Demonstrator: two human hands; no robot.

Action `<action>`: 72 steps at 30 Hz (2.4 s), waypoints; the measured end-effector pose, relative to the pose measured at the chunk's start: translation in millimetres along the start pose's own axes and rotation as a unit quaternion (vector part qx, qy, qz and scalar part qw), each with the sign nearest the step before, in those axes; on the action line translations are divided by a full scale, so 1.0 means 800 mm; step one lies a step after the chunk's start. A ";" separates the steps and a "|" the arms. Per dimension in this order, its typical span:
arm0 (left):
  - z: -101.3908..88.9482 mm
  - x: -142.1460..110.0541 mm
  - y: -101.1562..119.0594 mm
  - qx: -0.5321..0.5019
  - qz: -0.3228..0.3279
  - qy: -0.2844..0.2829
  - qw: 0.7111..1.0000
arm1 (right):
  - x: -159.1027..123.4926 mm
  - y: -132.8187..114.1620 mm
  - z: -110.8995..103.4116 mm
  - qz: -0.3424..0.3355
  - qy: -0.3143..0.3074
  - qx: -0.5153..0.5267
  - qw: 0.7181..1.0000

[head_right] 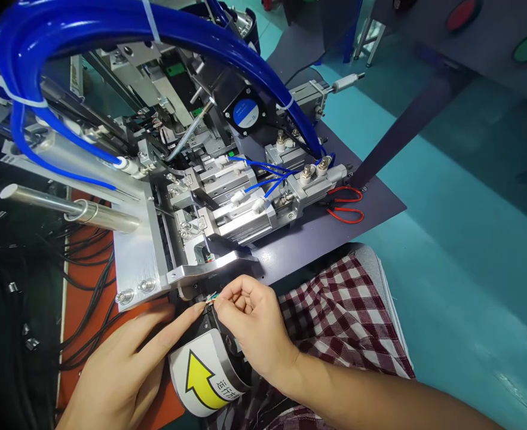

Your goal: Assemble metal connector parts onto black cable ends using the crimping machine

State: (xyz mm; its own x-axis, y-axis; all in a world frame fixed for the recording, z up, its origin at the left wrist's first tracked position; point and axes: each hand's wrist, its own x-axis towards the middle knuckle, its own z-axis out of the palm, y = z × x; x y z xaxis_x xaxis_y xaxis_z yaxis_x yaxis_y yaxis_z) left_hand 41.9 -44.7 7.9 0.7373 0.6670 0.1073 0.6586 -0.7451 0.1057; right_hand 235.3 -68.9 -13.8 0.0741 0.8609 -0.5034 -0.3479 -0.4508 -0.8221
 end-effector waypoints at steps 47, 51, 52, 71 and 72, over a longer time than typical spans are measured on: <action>0.004 -0.005 0.004 -0.051 -0.012 0.086 0.995 | 0.008 -0.010 -0.007 -0.014 -0.047 -0.082 0.995; 0.004 -0.010 0.009 -0.052 -0.039 0.108 0.992 | 0.001 -0.001 -0.021 -0.089 -0.027 -0.153 0.984; 0.006 -0.012 0.009 -0.065 -0.040 0.121 0.990 | -0.002 0.001 -0.025 -0.136 -0.014 -0.182 0.974; -0.010 -0.063 -0.012 -0.078 -0.117 0.114 0.984 | -0.028 -0.039 -0.018 -0.357 -0.059 -0.652 0.666; -0.011 -0.070 -0.016 -0.071 -0.119 0.111 0.984 | -0.027 -0.039 -0.019 -0.361 -0.059 -0.651 0.665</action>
State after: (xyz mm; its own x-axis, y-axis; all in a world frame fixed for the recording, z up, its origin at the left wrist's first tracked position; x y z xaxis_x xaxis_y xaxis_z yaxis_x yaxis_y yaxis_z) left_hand -8.8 -72.4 9.1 0.5042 0.8191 0.2737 0.7688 -0.5701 0.2897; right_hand 258.6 -77.4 18.9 -0.3180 0.9417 0.1097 0.8488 0.3343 -0.4096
